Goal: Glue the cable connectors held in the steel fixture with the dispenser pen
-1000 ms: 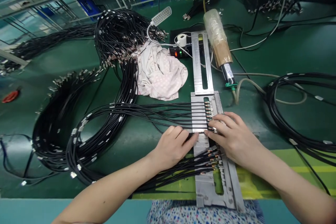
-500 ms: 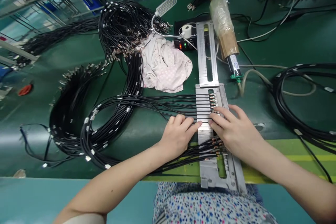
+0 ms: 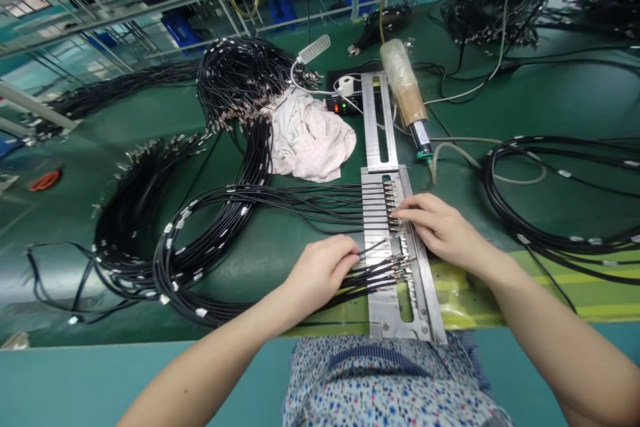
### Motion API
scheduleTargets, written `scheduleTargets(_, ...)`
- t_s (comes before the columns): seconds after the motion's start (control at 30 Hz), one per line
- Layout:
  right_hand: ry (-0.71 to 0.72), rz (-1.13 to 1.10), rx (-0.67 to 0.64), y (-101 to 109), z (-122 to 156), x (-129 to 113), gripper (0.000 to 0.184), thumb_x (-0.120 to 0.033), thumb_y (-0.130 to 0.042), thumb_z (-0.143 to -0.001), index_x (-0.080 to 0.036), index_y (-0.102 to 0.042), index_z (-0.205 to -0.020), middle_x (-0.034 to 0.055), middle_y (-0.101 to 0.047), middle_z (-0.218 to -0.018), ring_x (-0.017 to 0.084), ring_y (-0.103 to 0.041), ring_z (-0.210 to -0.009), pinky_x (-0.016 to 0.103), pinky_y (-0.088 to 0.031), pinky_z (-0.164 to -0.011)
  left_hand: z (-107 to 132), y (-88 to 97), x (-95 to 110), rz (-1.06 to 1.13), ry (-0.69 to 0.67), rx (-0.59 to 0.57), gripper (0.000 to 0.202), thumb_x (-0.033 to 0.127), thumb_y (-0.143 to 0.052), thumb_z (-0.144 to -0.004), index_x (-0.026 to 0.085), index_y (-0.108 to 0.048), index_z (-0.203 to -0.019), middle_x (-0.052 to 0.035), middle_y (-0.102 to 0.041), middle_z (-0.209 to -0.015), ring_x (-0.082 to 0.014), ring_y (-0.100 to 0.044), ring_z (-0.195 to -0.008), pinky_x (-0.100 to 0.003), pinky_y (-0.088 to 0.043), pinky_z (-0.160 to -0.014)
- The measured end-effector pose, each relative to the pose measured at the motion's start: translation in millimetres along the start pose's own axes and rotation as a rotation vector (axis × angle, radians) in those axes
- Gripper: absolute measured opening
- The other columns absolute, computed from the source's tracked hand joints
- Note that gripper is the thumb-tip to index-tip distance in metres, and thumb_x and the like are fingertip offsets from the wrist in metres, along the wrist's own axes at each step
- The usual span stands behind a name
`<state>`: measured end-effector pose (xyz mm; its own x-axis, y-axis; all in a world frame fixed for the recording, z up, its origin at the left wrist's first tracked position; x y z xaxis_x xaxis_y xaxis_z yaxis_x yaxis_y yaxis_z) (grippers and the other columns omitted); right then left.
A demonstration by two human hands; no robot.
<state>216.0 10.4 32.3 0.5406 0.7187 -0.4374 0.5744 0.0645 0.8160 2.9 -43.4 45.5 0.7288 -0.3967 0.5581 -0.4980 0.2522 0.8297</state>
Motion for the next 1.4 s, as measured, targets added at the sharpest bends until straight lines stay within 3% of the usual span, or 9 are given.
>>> scheduleTargets(0.07,-0.002,-0.014,0.028,3,1,0,0.037,-0.003,-0.04,-0.081,-0.019,-0.063,-0.105,0.0088,-0.06,-0.103,0.02,-0.056,-0.096,0.039,-0.05,-0.082,-10,3.8,0,-0.066,0.03,0.023,0.009,0.014,-0.051,-0.088,0.018,-0.057,-0.083,0.0015,-0.062,-0.079,-0.0121,-0.057,-0.072,-0.022,-0.043,-0.065)
scheduleTargets(0.23,0.006,-0.023,0.018,6,1,-1,0.034,-0.005,-0.04,-0.083,-0.019,-0.063,-0.104,0.0082,-0.061,-0.1,0.019,-0.057,-0.092,0.037,-0.051,-0.079,-31,-4.3,1,-0.405,0.0,-0.057,0.015,0.016,-0.046,-0.09,0.017,-0.059,-0.082,-0.0024,-0.059,-0.082,-0.0162,-0.057,-0.076,-0.026,-0.044,-0.066)
scheduleTargets(0.4,-0.013,-0.011,-0.029,6,2,0,0.034,-0.006,-0.04,-0.084,-0.019,-0.064,-0.103,0.0082,-0.061,-0.097,0.018,-0.057,-0.09,0.037,-0.051,-0.078,-32,-13.3,3,-0.577,-0.038,-0.052,0.016,0.013,-0.044,-0.089,0.017,-0.057,-0.08,-0.0033,-0.056,-0.08,-0.0164,-0.053,-0.075,-0.026,-0.043,-0.062)
scheduleTargets(0.63,0.009,0.018,-0.053,5,3,-3,0.033,-0.008,-0.039,-0.085,-0.019,-0.065,-0.102,0.009,-0.061,-0.096,0.02,-0.055,-0.09,0.038,-0.048,-0.078,-28,-18.5,3,-0.623,-0.156,0.006,0.016,0.006,-0.047,-0.084,0.018,-0.055,-0.076,-0.0034,-0.053,-0.076,-0.0168,-0.049,-0.071,-0.025,-0.038,-0.054)
scheduleTargets(0.9,0.051,0.077,-0.124,-4,4,-8,0.042,0.001,-0.037,-0.078,-0.02,-0.065,-0.102,0.0093,-0.06,-0.096,0.021,-0.052,-0.093,0.04,-0.044,-0.08,-32,-17.7,0,-0.613,-0.173,0.064,0.02,0.005,-0.043,-0.084,0.018,-0.052,-0.071,-0.0026,-0.052,-0.072,-0.016,-0.048,-0.069,-0.025,-0.04,-0.055)
scheduleTargets(1.1,0.052,0.078,-0.135,-4,5,-5,0.039,-0.001,-0.039,-0.079,-0.02,-0.065,-0.1,0.0096,-0.06,-0.096,0.022,-0.052,-0.095,0.039,-0.043,-0.081,-31,-14.4,8,-0.594,-0.193,-0.008,0.018,0.002,-0.045,-0.075,0.019,-0.051,-0.074,-0.0027,-0.051,-0.074,-0.0177,-0.048,-0.069,-0.027,-0.039,-0.052)
scheduleTargets(1.4,0.045,0.071,-0.172,-4,5,-6,0.041,0.0,-0.038,-0.077,-0.021,-0.063,-0.102,0.0091,-0.058,-0.099,0.022,-0.05,-0.097,0.039,-0.041,-0.082,-36,-15.4,8,-0.573,-0.214,-0.007,0.019,0.002,-0.043,-0.077,0.018,-0.051,-0.073,-0.0029,-0.049,-0.073,-0.0178,-0.047,-0.069,-0.027,-0.037,-0.051)
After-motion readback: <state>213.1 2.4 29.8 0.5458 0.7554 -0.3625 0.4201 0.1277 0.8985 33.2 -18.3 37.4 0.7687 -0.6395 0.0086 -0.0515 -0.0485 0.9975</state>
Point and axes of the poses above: each hand's wrist, its own z-axis away from the middle knuckle, its own y-axis out of the back of the hand, x = y × z, the point moved 3 cm from there along -z, towards the middle knuckle
